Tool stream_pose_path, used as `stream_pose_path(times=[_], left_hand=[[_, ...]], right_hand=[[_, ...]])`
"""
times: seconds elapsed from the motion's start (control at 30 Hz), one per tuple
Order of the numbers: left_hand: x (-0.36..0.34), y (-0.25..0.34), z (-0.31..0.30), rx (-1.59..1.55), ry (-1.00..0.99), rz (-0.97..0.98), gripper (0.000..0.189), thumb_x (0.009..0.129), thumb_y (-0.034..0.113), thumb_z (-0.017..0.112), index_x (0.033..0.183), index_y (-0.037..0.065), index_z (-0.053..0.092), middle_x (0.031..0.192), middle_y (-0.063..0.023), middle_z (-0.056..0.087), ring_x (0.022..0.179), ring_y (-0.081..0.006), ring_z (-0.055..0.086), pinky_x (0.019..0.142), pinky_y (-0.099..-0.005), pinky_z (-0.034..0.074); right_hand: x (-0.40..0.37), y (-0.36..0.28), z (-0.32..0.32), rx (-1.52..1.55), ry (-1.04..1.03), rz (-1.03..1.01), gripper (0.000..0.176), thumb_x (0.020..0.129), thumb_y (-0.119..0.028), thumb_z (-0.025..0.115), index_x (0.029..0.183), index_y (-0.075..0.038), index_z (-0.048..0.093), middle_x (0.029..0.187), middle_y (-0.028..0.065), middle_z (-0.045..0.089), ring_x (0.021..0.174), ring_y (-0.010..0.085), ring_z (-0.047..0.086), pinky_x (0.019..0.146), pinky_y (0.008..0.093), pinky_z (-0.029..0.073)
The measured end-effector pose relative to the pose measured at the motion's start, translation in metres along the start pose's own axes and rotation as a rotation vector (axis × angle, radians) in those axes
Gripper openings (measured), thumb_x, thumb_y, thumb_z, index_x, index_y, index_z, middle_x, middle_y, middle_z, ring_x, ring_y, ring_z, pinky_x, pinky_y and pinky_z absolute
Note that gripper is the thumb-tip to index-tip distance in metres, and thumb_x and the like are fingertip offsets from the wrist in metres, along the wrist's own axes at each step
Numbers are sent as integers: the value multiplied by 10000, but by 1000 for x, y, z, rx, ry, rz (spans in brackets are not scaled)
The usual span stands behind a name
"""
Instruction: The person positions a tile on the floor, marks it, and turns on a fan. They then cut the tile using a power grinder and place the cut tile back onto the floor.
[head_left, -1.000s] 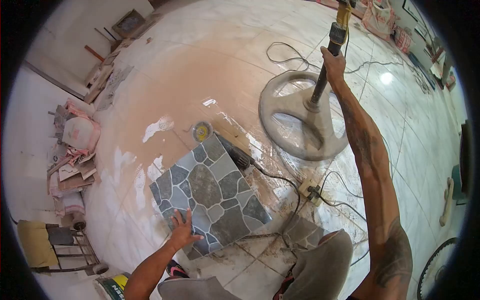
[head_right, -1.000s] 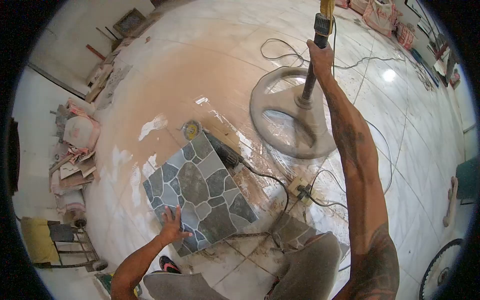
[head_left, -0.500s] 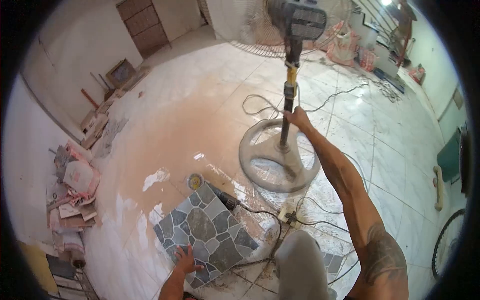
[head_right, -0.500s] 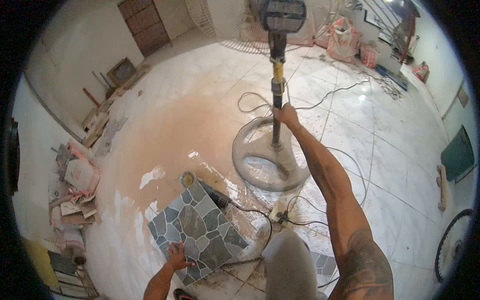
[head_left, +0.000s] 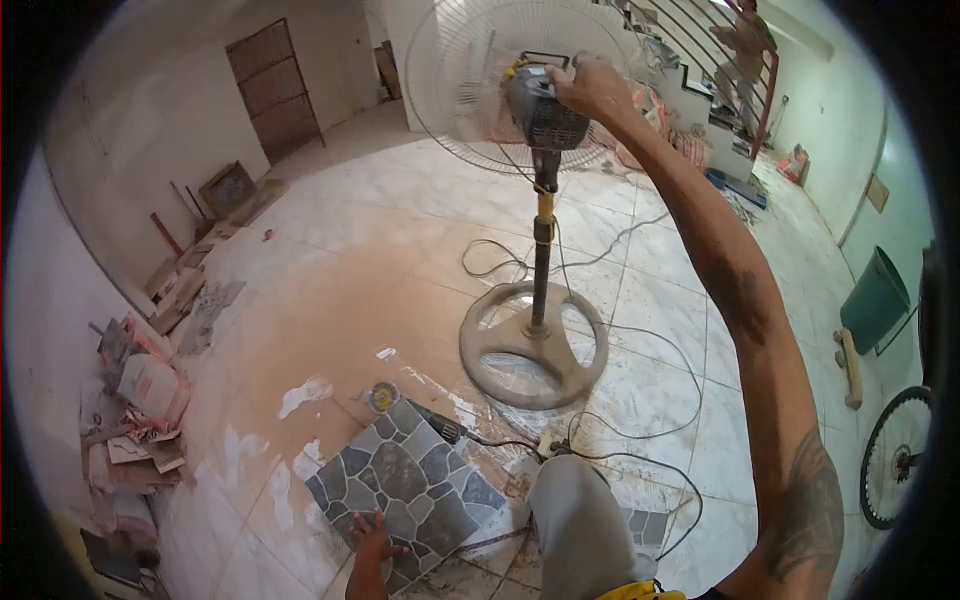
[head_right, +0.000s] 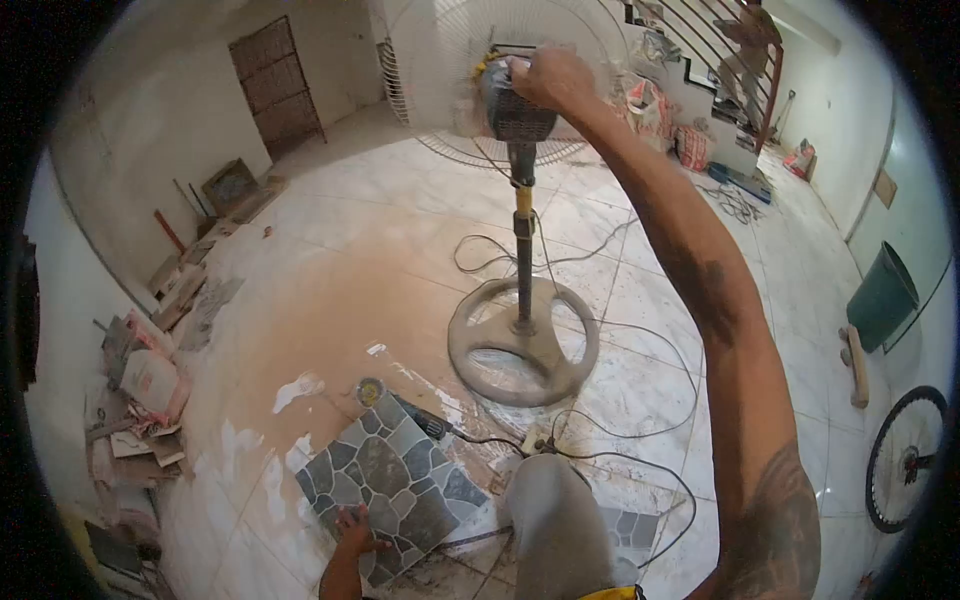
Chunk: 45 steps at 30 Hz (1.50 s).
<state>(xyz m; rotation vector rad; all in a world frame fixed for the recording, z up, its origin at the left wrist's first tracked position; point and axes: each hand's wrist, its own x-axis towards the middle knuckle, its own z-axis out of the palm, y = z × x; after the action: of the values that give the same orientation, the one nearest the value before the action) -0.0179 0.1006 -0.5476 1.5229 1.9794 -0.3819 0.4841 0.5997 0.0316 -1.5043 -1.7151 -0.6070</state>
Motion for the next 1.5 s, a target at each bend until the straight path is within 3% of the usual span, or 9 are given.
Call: stream_pose_path(times=[0.1,0.3,0.37,0.5,0.6,0.8,1.07,1.37,1.5], left_hand=[[-2,7,-3,5,-31,-41,1422,566,724,782,1549,103,-37,1467,-486,-67,1388,-625,-79,1108,-688,36],[0,6,-1,-2,-39,-76,1414,565,693,805,1553,150,-50,1504,-431,-91,1397,-604,-94,1112,-690,42],[-6,10,-8,-69,-55,-55,1461,538,699,822,1547,150,-82,1487,-438,-151,1376,-628,-112,1101,-709,50],[-10,15,-6,22,3,-76,1369,591,681,794,1559,147,-15,1535,-396,-34,1426,-563,-58,1123,-674,44],[-9,16,-5,74,20,-51,1359,598,683,789,1559,134,-2,1530,-404,-11,1420,-575,-55,1120,-678,42],[-4,16,-8,89,-16,-87,1361,599,674,794,1557,126,-2,1507,-438,-14,1403,-603,-56,1119,-680,40],[10,7,6,42,-11,-98,1365,585,628,834,1558,172,-7,1499,-439,-94,1372,-646,-65,1113,-693,36],[9,9,1,93,-56,-78,1475,533,762,772,1546,89,-63,1497,-445,-65,1402,-595,-86,1108,-702,23],[10,8,0,39,-69,-89,1471,528,728,797,1548,96,-54,1502,-439,-64,1391,-615,-83,1109,-699,30]], right_hand=[[8,-28,-5,26,-270,62,654,864,-575,587,944,66,691,888,267,679,848,397,675,757,461,519],[3,-40,2,47,-348,120,614,823,-564,596,1009,8,723,994,217,703,920,351,693,802,423,533],[6,-35,11,1,-348,100,603,811,-540,604,1015,15,717,999,223,700,922,352,692,802,421,532],[10,-35,11,-41,-376,72,603,792,-513,615,1028,35,701,1014,242,691,933,363,687,805,428,527],[7,-30,20,14,-227,12,685,754,-595,620,863,76,704,844,266,687,803,388,692,727,463,530],[12,-21,34,-1,-217,17,702,755,-607,616,861,82,700,826,266,684,776,397,692,719,466,535],[16,-11,33,11,-285,30,702,765,-586,626,999,73,694,895,276,688,840,392,694,747,456,541],[19,-3,28,40,-309,6,673,760,-531,668,1083,60,675,975,261,692,905,380,686,809,429,531],[22,5,25,63,-334,-24,659,751,-517,689,1080,54,678,972,251,696,895,370,688,797,420,529]])
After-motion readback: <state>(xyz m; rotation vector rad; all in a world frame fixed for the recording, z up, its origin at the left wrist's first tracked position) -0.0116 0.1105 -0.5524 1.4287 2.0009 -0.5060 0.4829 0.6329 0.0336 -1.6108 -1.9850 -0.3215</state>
